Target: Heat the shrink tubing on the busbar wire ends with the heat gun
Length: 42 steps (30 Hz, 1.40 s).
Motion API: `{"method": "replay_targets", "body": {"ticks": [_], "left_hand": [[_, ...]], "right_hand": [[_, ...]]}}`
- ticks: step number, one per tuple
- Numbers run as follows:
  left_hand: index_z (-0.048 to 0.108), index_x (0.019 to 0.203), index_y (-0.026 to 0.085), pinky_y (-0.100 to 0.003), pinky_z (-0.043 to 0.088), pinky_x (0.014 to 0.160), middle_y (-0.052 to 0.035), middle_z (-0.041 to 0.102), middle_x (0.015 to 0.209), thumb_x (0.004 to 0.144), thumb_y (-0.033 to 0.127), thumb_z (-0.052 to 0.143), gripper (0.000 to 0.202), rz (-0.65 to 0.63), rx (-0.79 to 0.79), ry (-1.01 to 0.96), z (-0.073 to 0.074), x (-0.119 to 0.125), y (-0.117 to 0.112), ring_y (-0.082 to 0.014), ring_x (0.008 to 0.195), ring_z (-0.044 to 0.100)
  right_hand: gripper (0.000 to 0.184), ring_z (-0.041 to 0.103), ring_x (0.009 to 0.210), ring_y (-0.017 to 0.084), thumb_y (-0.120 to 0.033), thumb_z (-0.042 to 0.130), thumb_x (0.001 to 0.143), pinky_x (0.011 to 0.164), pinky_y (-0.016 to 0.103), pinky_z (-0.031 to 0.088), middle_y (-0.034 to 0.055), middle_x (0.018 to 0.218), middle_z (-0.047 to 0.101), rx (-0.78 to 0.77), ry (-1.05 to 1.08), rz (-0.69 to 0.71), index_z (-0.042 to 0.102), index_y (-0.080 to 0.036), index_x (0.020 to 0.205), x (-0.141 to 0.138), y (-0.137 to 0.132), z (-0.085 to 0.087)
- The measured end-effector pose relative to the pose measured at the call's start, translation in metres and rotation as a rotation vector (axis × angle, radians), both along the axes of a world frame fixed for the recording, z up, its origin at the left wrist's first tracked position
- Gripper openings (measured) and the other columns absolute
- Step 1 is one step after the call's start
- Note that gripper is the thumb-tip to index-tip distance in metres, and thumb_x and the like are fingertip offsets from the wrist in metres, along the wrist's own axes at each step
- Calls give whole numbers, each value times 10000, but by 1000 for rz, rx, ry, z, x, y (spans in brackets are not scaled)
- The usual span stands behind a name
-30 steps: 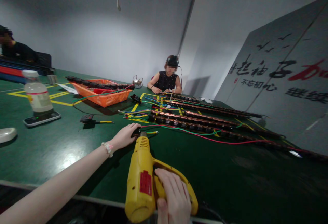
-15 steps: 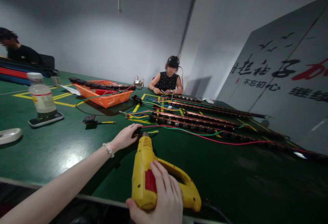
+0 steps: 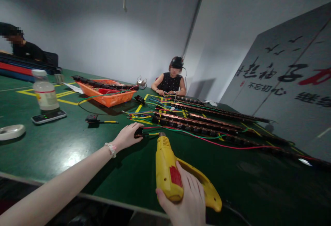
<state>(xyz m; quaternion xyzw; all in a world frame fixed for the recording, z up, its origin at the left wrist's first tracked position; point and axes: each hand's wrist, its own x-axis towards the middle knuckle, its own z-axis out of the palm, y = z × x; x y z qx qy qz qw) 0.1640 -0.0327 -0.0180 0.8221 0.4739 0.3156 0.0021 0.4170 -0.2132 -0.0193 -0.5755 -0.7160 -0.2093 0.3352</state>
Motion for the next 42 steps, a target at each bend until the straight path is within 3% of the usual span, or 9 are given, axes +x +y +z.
{"method": "replay_targets", "body": {"ticks": [6,11,15,19,22,28,33,38,42], "left_hand": [[516,1156,222,-330,486,840,-59,577,1137,787,307,559,381,-35,-34,-60,-6,3,4,-217,999,582],[519,1150,219,-325,482,858,-54,590,1126,773,243,531,377,-84,-46,-80,-10,1,12,-209,997,587],[544,1111,217,-307,486,840,-43,624,1094,741,212,534,370,-126,-59,-140,-10,-2,18,-196,964,609],[560,1091,192,-310,480,862,-52,639,1071,717,197,539,374,-190,-66,-206,-9,-3,22,-195,972,607],[571,1065,182,-309,484,863,-49,645,1044,697,183,550,369,-224,-101,-247,-8,-1,27,-190,956,608],[577,1058,175,-324,494,852,-48,648,1025,675,169,575,383,-191,-130,-296,-10,3,36,-192,930,613],[562,1083,160,-321,478,893,-59,635,1056,694,164,570,389,-246,-137,-312,-12,0,36,-187,971,600],[556,1085,171,-313,486,853,-50,635,1028,730,235,596,362,-222,-130,-291,-12,0,35,-179,923,605],[581,1051,201,-304,490,784,-34,647,983,745,331,631,336,-158,-101,-210,-9,1,30,-188,867,613]], "right_hand": [[813,550,1014,311,-747,451,757,892,459,363,146,1147,601,31,94,13,443,-122,1277,-24,-6,-3],[1074,561,1028,315,-767,640,564,884,428,412,153,1206,578,-84,2,148,361,-105,1363,-38,-16,0],[1158,558,1053,308,-653,796,409,912,406,436,127,1227,573,-273,36,240,389,-136,1362,-41,-18,16],[1142,556,1040,287,-567,836,416,913,417,440,65,1194,580,-551,72,291,353,-251,1402,-38,-13,38],[1220,568,958,283,-543,850,390,865,442,455,45,1086,595,-657,75,261,274,-303,1439,-36,-10,46],[1227,567,930,285,-641,811,372,851,441,457,43,1045,590,-622,76,273,296,-300,1433,-35,-8,35],[1227,578,961,280,-675,795,363,888,423,452,40,1059,605,-600,71,281,320,-284,1425,-30,-6,34],[1175,610,898,261,-783,695,424,790,366,488,50,1040,629,-491,24,279,356,-243,1411,-9,0,32],[1183,604,993,265,-826,619,499,845,354,473,91,1166,603,-382,-14,278,286,-187,1438,14,3,20]]}}
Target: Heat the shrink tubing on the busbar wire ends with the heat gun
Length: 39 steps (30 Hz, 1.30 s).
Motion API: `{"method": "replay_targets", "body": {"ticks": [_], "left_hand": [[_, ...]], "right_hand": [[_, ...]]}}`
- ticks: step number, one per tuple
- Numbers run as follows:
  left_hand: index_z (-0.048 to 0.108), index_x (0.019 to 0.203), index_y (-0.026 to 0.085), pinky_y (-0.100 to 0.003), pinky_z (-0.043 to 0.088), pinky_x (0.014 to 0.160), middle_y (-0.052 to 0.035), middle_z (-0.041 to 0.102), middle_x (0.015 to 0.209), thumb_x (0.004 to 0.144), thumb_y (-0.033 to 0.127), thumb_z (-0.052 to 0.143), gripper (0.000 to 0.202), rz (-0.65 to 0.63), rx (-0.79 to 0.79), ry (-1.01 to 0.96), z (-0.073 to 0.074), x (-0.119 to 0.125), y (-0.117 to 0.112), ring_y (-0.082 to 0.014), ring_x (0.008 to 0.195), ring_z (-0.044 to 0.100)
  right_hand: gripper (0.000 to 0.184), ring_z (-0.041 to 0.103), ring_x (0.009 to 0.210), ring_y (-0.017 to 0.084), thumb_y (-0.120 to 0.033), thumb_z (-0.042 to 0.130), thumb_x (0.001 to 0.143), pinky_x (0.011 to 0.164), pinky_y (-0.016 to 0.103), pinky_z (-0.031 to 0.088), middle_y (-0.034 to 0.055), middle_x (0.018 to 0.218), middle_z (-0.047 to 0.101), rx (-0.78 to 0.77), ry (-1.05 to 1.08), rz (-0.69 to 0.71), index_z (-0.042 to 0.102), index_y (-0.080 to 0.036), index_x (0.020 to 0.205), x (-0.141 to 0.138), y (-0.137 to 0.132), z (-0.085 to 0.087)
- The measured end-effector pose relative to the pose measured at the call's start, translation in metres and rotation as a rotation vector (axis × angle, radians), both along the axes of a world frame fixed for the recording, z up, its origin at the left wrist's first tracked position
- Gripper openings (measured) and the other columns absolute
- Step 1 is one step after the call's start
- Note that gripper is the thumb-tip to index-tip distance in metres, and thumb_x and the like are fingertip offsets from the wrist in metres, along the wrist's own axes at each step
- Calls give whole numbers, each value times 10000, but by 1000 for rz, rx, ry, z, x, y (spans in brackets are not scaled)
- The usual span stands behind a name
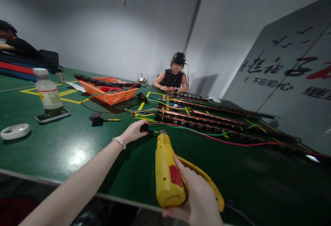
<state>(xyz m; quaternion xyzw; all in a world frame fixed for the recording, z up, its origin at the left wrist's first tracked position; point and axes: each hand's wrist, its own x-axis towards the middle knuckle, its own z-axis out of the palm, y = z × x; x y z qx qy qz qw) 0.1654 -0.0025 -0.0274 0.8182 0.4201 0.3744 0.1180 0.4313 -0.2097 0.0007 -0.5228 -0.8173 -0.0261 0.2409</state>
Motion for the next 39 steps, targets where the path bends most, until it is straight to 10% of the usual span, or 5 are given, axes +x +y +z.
{"method": "replay_targets", "body": {"ticks": [8,26,39], "left_hand": [[577,1061,205,-275,491,732,-28,664,934,774,394,623,347,-25,-12,-15,11,6,-11,-184,827,630],[507,1132,180,-255,492,705,-11,638,870,714,294,641,453,-96,-93,-32,7,3,-3,-156,771,602],[540,1055,182,-271,501,725,-24,648,921,741,317,626,353,-104,-73,-53,8,3,-9,-173,816,620]], "right_hand": [[1214,604,892,275,-828,620,499,770,366,470,89,1072,615,124,-38,-145,228,-182,1449,10,-5,-19],[1198,622,747,262,-971,260,535,692,381,473,128,898,655,279,-38,-138,449,-72,1304,-66,-13,-13],[1241,619,723,247,-968,391,447,665,359,470,108,879,657,208,-25,-101,468,-73,1303,-51,-15,-9]]}}
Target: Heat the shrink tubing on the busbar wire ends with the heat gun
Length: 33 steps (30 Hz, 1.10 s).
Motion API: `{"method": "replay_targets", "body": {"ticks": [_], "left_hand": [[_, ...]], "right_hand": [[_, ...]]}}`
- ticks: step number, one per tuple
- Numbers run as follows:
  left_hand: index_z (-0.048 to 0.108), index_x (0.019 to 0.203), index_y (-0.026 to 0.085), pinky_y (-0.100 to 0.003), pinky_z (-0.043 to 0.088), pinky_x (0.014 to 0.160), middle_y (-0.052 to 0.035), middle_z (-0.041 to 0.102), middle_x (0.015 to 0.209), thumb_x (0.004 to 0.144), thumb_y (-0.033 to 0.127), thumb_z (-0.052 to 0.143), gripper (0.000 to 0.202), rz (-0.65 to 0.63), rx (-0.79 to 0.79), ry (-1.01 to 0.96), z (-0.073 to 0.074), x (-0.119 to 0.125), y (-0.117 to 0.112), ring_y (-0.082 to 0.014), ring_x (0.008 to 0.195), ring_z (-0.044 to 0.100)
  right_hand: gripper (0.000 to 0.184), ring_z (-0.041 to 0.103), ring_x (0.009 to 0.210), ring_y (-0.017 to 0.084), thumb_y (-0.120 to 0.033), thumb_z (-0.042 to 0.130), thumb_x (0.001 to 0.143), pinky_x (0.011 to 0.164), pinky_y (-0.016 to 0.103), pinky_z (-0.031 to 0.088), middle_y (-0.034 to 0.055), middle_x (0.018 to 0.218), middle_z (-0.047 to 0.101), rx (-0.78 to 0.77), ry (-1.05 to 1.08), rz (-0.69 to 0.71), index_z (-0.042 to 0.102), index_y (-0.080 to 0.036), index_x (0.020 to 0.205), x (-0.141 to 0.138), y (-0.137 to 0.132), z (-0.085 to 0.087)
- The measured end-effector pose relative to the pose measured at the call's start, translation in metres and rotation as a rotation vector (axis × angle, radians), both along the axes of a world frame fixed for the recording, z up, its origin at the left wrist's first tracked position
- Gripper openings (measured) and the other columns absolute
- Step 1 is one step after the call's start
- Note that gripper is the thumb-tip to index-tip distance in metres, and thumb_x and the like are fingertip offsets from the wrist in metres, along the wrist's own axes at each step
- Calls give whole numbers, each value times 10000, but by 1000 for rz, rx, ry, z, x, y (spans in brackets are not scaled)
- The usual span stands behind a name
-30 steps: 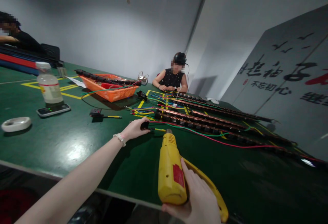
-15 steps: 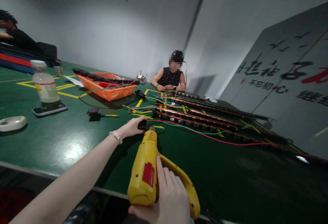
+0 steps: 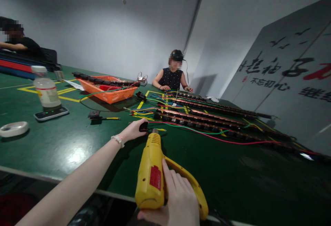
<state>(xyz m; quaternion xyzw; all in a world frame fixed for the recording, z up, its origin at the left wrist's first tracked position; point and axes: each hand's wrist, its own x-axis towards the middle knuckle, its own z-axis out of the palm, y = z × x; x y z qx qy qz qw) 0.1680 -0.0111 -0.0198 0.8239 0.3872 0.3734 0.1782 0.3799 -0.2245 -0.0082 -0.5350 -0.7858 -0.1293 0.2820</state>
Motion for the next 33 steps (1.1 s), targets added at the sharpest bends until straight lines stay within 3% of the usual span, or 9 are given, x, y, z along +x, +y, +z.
{"method": "replay_targets", "body": {"ticks": [5,11,15,21,28,33], "left_hand": [[539,1078,191,-283,503,753,-31,644,953,740,343,644,385,5,3,20,1,0,-2,-184,844,621],[534,1086,195,-291,500,773,-37,641,987,744,348,643,390,15,11,39,-2,0,1,-195,883,620],[527,1100,193,-297,497,794,-45,636,1019,749,341,637,396,4,15,28,-4,3,4,-196,903,617],[533,1089,194,-294,494,790,-41,636,1026,748,316,630,376,10,35,28,-5,9,6,-193,902,616],[541,1082,190,-292,493,792,-44,644,1020,754,280,598,344,10,65,22,-6,11,6,-194,903,618],[548,1073,188,-292,487,816,-51,643,1034,764,267,575,321,22,67,-1,-7,12,8,-192,919,615]], "right_hand": [[1217,604,834,267,-939,439,492,752,378,449,110,1009,637,-30,20,-41,350,-124,1390,22,0,-8],[1174,592,858,279,-910,481,522,750,376,441,105,1031,622,-38,-8,-82,305,-159,1407,49,2,-12],[1157,584,863,276,-884,525,528,757,376,445,95,1042,615,-46,-19,-95,285,-170,1406,53,1,-10],[1136,569,843,286,-859,539,553,751,399,437,111,1003,611,12,-30,-113,302,-132,1393,36,-3,-13],[1275,562,770,275,-860,628,371,739,418,440,98,913,615,20,51,-85,370,-101,1362,-10,-4,-14],[1306,554,723,266,-886,617,298,693,423,443,83,874,615,19,63,-93,417,-128,1343,-21,-3,-16]]}}
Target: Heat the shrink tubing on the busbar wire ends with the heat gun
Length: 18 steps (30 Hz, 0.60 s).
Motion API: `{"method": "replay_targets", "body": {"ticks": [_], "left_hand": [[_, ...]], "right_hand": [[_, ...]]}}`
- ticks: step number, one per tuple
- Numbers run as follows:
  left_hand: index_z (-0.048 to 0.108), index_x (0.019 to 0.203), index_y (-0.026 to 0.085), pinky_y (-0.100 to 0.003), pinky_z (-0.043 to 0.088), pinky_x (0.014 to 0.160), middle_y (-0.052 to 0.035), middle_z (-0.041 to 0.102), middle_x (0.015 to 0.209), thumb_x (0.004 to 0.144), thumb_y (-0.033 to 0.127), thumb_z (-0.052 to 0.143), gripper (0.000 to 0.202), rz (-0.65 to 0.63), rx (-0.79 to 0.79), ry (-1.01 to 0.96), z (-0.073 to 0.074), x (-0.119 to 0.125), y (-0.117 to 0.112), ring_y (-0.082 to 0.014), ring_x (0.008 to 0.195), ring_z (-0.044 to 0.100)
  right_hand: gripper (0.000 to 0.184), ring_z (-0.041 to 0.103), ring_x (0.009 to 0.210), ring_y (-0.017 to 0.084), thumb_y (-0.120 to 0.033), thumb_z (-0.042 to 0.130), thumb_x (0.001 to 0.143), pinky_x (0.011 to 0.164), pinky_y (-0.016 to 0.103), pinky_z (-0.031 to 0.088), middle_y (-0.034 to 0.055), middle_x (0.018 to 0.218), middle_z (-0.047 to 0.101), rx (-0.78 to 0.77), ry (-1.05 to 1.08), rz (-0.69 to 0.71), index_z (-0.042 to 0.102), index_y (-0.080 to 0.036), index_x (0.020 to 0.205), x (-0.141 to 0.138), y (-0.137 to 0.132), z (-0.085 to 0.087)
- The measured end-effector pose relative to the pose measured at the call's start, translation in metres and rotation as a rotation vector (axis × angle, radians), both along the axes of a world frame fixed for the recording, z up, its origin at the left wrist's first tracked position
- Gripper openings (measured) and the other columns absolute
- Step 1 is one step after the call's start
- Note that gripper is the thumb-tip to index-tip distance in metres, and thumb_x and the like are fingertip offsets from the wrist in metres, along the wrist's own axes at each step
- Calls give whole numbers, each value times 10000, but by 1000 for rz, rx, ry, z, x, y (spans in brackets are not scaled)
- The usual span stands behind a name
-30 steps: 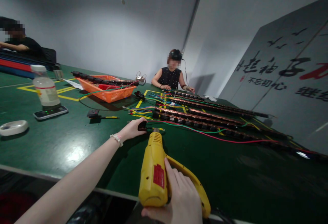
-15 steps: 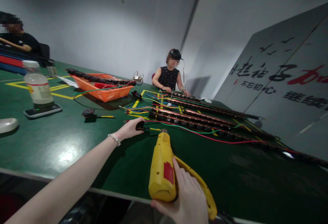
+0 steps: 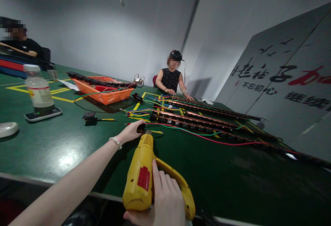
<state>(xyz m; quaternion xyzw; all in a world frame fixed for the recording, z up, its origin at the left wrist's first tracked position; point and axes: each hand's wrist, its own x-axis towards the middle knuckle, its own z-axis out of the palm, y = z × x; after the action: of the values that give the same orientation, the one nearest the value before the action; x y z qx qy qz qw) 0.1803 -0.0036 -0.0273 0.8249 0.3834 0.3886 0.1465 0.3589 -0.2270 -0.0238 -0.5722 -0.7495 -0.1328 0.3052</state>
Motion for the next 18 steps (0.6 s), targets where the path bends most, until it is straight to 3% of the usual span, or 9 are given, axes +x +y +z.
{"method": "replay_targets", "body": {"ticks": [9,15,18], "left_hand": [[545,1047,189,-273,483,777,-32,639,981,746,248,577,308,-16,-19,23,3,-8,-2,-175,865,611],[535,1054,196,-288,480,793,-32,627,994,733,275,612,340,-10,-39,33,2,-10,-2,-178,878,599],[535,1050,198,-290,478,796,-29,620,987,741,289,612,332,-6,-45,34,3,-9,-4,-177,876,595]], "right_hand": [[1299,575,722,256,-888,622,242,707,404,456,68,864,628,-24,39,22,488,-141,1296,3,1,1],[1261,606,798,279,-976,418,398,750,386,444,98,932,645,-44,41,46,446,-142,1343,27,1,-1],[1267,608,805,279,-966,438,410,747,380,444,108,976,643,-53,-8,32,411,-132,1364,44,1,-1]]}}
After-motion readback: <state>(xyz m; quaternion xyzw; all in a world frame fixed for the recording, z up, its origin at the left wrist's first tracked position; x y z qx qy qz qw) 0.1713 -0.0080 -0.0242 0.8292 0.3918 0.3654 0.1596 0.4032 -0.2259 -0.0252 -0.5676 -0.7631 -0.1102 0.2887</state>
